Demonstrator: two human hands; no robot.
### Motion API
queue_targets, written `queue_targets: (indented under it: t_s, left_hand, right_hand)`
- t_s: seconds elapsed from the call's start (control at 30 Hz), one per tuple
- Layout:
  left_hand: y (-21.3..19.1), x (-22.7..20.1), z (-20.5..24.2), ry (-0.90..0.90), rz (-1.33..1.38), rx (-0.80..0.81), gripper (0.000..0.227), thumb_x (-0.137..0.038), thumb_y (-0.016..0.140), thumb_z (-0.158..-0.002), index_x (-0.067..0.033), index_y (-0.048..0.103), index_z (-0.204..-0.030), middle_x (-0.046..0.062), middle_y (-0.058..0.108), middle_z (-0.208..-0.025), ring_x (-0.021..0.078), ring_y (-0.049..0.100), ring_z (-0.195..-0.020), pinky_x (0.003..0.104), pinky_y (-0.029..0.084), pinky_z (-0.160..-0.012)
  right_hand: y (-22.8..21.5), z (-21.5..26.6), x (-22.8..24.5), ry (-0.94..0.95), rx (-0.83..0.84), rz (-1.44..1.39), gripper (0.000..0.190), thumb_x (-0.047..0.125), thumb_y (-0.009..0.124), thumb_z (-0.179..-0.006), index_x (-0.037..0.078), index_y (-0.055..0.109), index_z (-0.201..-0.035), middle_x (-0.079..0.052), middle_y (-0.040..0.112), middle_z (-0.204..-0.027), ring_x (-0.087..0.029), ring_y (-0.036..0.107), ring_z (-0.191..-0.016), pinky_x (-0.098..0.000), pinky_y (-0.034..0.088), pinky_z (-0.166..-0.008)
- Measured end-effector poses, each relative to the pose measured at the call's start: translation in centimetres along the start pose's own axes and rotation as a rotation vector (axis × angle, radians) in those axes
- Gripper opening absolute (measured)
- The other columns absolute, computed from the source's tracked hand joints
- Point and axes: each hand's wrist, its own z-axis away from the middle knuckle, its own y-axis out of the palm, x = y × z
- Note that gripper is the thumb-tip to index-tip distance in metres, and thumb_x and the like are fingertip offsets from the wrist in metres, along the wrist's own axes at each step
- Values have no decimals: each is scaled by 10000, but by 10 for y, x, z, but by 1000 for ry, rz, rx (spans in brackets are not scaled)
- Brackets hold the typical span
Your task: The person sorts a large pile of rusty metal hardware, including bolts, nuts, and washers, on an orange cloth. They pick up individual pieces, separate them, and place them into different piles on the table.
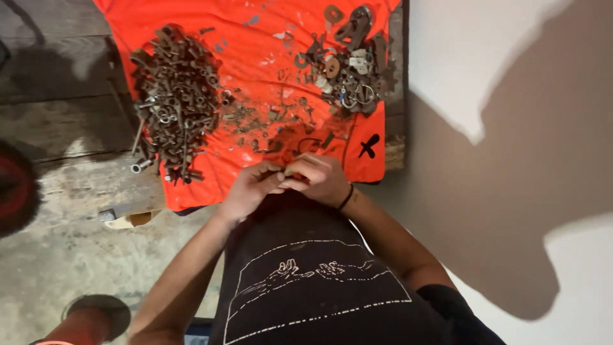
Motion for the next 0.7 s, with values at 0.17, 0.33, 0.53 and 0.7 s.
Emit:
queue_targets:
  t_s: [0.17,0.33,0.53,0.7]
  left_hand:
    - [-48,-72,20,389,-625,-292,69,-28,659,-1003,7,696,-1050,65,734,-951,124,677,-874,276,553,-807]
    - [-71,-160,29,477,-1042,-764,191,-155,776,-932,-6,743,-1046,136,751,-887,204,729,-770,349,570,-703]
    - [-109,-163,11,648,-1320,-825,226,-211,782,-887,-77,737,-1065,152,732,-988,364,706,-908,444,569,-763]
    - [-105,-160,-7,572,-1390,-802,179,-239,753,-911,-102,701,-1012,107,713,-949,348,690,-912,468,550,-738]
  right_hand:
    - [-9,14,-23,222,-7,-154,248,235,820,-877,88,734,-1057,-79,730,-1002,-211,747,-816,-323,584,-695]
    - [-8,36,-59,303,-72,-9,214,225,820,-900,70,759,-1034,-124,708,-934,-271,712,-816,-359,556,-705]
    - [26,55,-110,354,-288,-237,176,177,772,-973,37,729,-1070,-99,747,-940,-156,710,-853,-288,563,-789]
    - [22,53,-97,424,-301,-154,178,170,782,-948,26,739,-1044,-91,741,-881,-126,697,-798,-281,553,-741]
